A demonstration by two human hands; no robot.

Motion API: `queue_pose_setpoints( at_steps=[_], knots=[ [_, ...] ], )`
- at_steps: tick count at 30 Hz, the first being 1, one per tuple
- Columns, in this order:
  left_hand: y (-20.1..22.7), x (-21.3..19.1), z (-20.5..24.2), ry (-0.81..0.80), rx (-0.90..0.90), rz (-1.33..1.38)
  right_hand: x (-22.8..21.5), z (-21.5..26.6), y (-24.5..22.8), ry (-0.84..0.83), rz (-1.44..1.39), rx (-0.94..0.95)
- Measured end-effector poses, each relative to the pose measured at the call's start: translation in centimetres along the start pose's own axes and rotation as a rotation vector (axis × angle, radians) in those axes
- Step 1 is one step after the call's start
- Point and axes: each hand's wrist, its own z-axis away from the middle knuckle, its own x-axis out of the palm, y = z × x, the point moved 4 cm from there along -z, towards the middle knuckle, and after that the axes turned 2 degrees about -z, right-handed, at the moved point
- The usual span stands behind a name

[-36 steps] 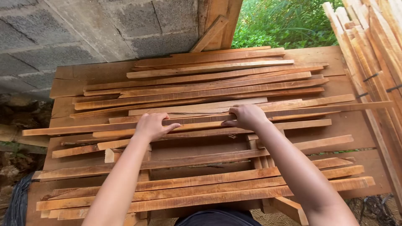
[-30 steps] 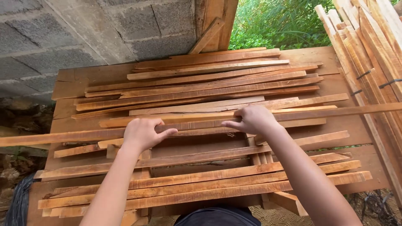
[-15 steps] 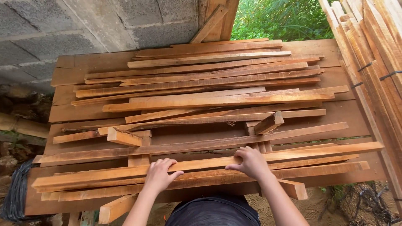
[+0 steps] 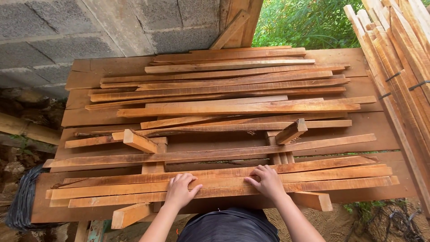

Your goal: Sorting, aligning, and stacking thin wood strips on a workbench, then bundling them with a tie.

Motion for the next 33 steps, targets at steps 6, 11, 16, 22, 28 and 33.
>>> queue_pose_setpoints(
  at_steps=[6, 11, 16, 22, 28, 33],
  knots=[
    [0.8, -0.3, 1.1, -0.039, 0.0, -0.078, 1.0, 1.2, 0.2, 0.127, 0.026, -0.006],
    [-0.4, 2.4, 1.1, -0.02, 0.11, -0.171, 1.5, 2.1, -0.4, 0.209, 0.075, -0.041],
    [-1.2, 4.6, 1.4, 0.101, 0.216, -0.196, 3.3, 2.6, -2.0, 0.09, 0.159, -0.153],
    [-0.7, 3.4, 0.6, 0.077, 0.176, -0.168, 2.2, 2.3, -3.5, 0.147, 0.177, -0.161],
    [3.2, 1.2, -1.4, -0.208, 0.138, -0.279, 2.6, 0.6, -5.6, 0.117, 0.122, -0.21],
    [3.8, 1.5, -2.2, -0.22, 0.094, -0.248, 3.2, 1.0, -7.4, 0.14, 0.071, -0.216]
  ],
)
